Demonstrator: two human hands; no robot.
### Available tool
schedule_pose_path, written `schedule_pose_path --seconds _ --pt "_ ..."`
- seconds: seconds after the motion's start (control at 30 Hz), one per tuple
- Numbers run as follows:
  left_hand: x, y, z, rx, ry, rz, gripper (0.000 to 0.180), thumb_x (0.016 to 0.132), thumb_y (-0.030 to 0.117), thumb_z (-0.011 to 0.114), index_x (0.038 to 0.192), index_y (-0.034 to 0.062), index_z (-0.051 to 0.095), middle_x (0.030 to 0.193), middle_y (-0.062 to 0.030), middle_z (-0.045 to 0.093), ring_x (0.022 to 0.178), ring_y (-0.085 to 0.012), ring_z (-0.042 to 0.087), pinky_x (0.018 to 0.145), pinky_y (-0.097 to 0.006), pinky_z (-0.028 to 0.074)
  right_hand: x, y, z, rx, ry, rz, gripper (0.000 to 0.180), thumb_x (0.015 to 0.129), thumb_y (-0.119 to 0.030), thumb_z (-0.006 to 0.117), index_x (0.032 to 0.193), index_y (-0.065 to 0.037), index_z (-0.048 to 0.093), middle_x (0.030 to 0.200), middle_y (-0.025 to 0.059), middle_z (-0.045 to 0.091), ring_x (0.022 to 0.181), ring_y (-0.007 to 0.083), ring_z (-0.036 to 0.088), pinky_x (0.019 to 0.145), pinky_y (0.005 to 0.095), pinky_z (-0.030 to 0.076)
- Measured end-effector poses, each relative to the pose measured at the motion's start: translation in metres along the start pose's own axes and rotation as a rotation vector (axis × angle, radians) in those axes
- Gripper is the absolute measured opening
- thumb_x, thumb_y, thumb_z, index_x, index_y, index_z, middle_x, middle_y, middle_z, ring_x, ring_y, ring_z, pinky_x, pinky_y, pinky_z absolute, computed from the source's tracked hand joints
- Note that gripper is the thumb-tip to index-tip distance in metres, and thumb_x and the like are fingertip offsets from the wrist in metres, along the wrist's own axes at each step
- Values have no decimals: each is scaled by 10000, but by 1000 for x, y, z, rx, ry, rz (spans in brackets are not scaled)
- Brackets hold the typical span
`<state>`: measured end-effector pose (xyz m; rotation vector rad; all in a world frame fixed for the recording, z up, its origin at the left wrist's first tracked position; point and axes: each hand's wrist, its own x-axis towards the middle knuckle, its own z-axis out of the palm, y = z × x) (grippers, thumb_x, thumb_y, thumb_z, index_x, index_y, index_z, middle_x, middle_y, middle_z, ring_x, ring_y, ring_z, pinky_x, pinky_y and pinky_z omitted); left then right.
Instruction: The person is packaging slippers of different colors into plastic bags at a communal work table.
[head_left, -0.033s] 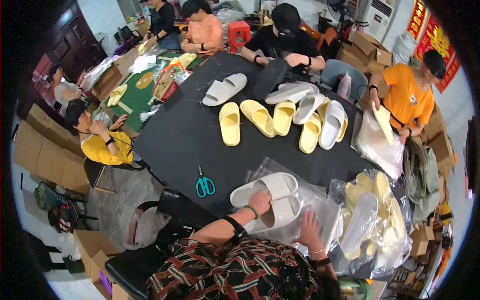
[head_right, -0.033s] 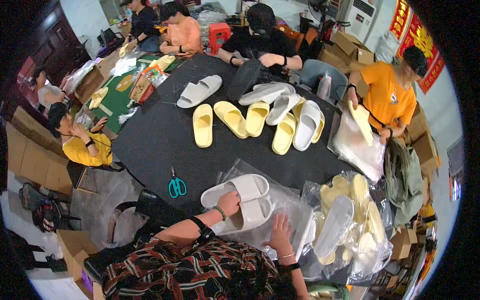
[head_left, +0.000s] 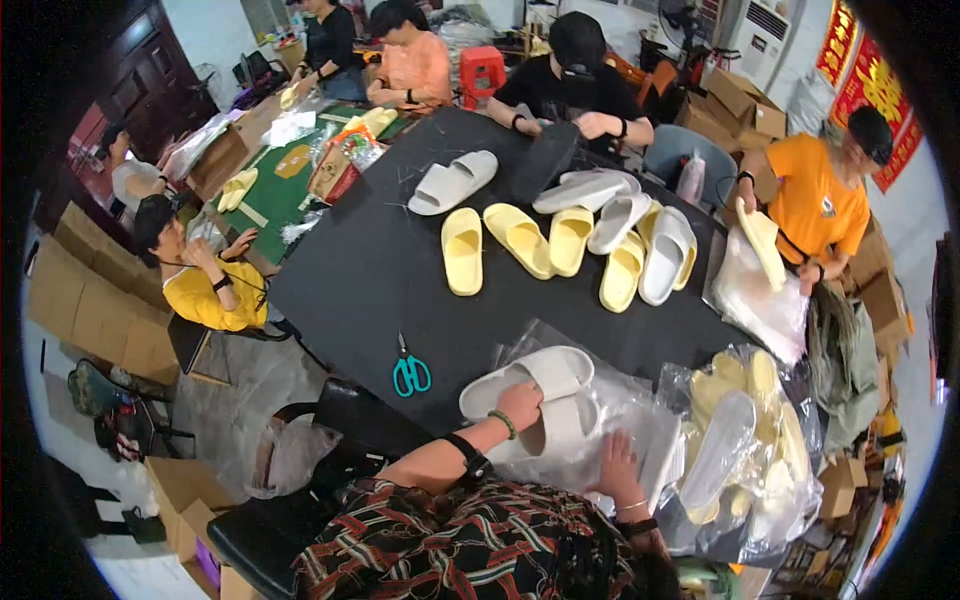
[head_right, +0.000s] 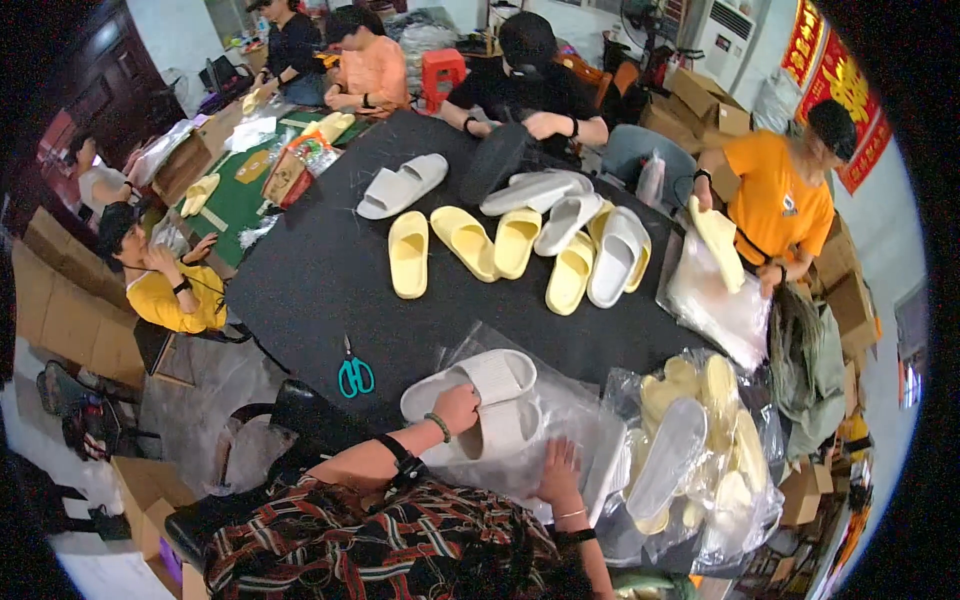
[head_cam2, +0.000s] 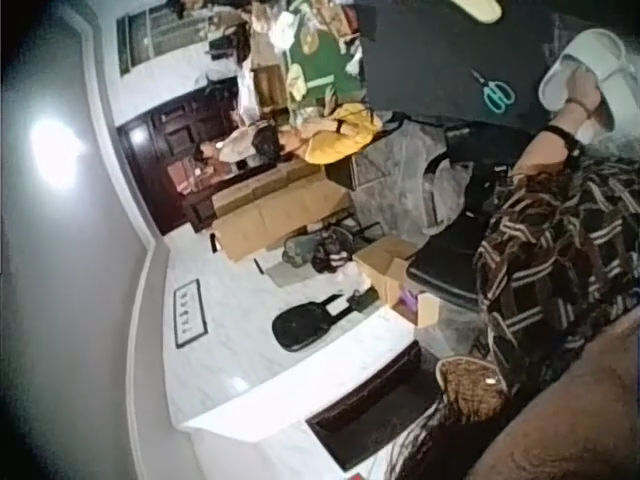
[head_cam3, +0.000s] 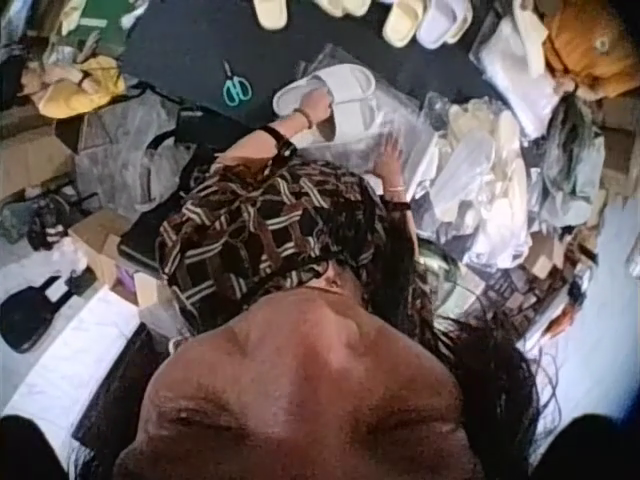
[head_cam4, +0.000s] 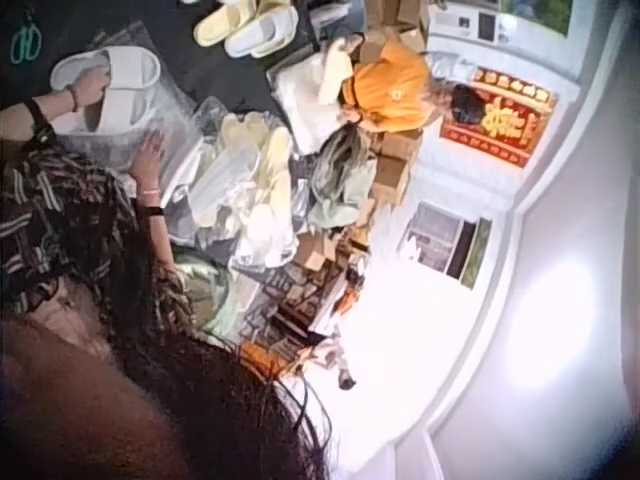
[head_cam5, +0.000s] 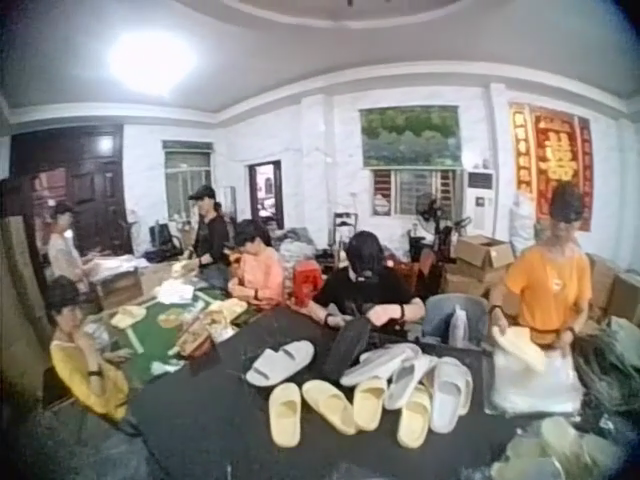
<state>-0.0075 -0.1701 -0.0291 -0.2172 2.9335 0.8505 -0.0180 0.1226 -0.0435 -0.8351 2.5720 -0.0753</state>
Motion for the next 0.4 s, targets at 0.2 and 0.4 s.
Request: schedule_pose_path --seconds 0.2,0.4 --pt "28 -62 -114 119 237 -12 107 681 83 548 695 14 629 830 -201 589 818 -391 574 738 -474 467 5 8 17 -98 8 -10 1351 481 -438 869 1441 46 51 1507 267 70 1387 459 95 1076 566 238" --pt "80 -185 -278 381 628 -502 558 697 80 627 1243 103 513 1203 -209 549 1086 -414 521 1005 -455 375 10 1 8 -28 -127 36 1365 511 -464 860 1459 5 -3 1525 239 -2 1406 430 6 1084 617 146"
